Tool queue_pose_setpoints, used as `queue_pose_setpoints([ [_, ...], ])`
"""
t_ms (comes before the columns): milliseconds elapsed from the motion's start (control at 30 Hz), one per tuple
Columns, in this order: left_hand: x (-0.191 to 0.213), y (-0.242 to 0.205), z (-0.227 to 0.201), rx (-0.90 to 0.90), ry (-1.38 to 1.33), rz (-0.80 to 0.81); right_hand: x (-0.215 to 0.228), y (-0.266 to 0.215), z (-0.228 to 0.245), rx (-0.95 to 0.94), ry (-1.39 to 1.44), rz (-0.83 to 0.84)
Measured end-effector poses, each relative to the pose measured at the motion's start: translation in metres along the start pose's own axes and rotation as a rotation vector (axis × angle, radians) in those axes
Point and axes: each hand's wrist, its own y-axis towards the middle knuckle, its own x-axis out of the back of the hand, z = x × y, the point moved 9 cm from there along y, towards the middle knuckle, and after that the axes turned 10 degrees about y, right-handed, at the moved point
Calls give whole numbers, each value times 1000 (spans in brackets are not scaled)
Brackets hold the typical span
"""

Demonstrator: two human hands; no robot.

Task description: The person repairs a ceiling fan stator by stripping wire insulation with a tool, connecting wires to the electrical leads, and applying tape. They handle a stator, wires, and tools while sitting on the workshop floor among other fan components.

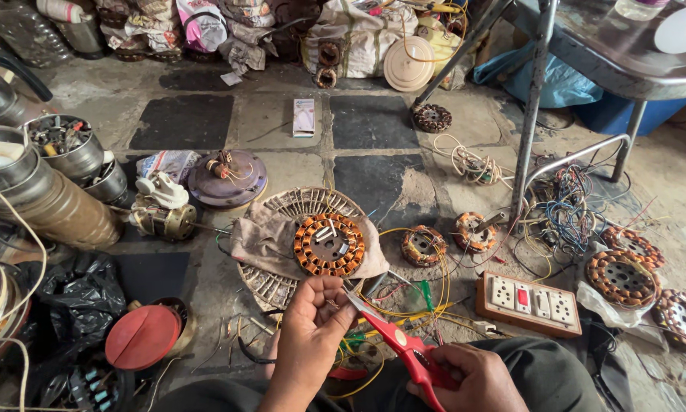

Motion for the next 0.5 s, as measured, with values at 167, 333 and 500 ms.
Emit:
queue_pose_setpoints([
  [167,-5,-2,-9,-30,19,54,3,-1,3,45,5,-14],
  [333,-4,-8,-66,-241,487,82,6,-3,10,86,13,14],
  [500,-1,-9,-71,-215,952,25,-2,-10,11,154,-41,54],
])
